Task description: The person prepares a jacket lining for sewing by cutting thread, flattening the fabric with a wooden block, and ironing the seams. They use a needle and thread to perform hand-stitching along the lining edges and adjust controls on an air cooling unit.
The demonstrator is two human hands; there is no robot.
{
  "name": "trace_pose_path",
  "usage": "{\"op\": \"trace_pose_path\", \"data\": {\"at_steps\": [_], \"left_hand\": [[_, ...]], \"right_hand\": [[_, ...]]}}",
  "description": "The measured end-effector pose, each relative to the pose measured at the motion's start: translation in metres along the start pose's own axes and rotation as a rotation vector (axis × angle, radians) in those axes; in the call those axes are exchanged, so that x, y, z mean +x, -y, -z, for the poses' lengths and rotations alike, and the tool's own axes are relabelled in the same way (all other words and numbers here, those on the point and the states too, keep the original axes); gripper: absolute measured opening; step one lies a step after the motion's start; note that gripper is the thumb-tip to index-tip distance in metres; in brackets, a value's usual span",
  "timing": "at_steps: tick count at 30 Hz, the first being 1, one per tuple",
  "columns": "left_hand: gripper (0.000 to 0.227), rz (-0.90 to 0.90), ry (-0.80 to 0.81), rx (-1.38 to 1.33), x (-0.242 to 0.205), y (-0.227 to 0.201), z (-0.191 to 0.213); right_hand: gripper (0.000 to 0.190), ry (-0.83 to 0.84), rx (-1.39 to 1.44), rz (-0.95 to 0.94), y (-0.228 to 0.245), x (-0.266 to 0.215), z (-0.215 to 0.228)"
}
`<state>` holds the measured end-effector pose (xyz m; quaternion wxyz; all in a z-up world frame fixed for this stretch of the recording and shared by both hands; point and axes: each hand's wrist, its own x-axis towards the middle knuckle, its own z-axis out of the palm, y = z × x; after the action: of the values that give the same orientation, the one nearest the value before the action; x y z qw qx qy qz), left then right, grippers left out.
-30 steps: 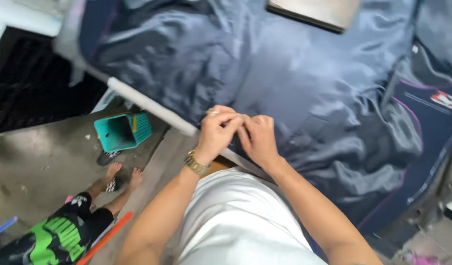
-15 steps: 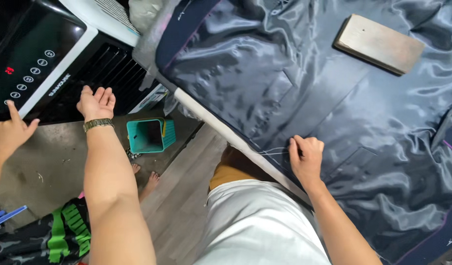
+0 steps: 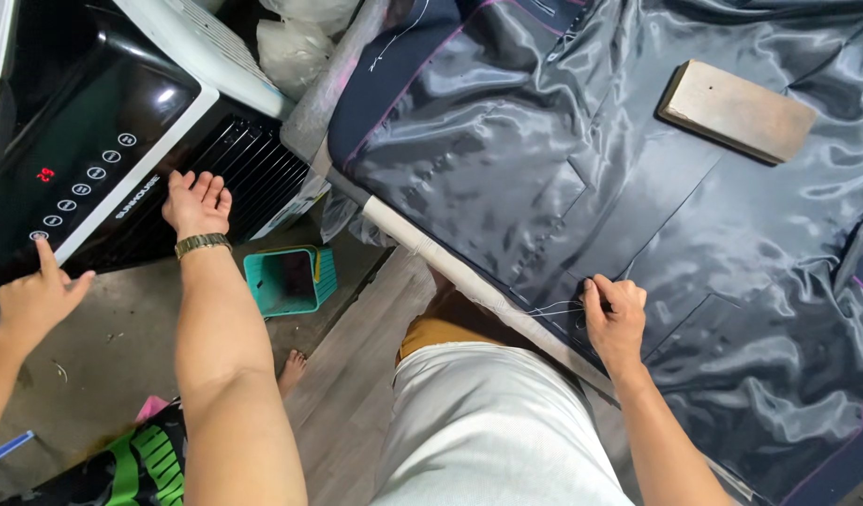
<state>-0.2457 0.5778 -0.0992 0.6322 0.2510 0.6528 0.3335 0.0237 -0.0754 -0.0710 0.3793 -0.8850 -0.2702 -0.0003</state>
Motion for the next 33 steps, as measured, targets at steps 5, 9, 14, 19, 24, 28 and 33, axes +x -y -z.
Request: {"op": "trace_pose_path", "data": {"at_steps": [5,9,14,19,24,28,33], "left_hand": [[0.037,0.024,-0.019,-0.033,0.01,-0.004,0.002],[0.025,0.062,-0.044,-0.02,-0.005,-0.013,-0.008],[0.021,0.078,-0.126,0.004,0.029,-0.007,-0.01],[0.024,-0.021,-0.296,-0.068,0.042,0.006,-0.021],[0.032,-0.207,-0.224,-0.118,-0.022,0.024,-0.042],[0.028,-0.121,-0.126,-0.008,0.011,0.075,-0.04],[0.027,0.228,-0.086,0.148,0.107,0.151,-0.019]], "right_hand": [[0.011,0.039,0.021,-0.035,0.011,0.006,0.006],[0.01,0.04,0.031,-0.05,0.02,0.01,0.008],[0.011,0.048,0.024,-0.076,0.017,0.01,0.007],[0.013,0.066,0.006,-0.087,0.015,0.011,0.008],[0.014,0.085,-0.019,-0.117,0.024,0.014,0.011],[0.013,0.101,-0.039,-0.16,0.029,0.018,0.01],[0.01,0.2,-0.107,-0.286,0.034,0.022,0.013]]}}
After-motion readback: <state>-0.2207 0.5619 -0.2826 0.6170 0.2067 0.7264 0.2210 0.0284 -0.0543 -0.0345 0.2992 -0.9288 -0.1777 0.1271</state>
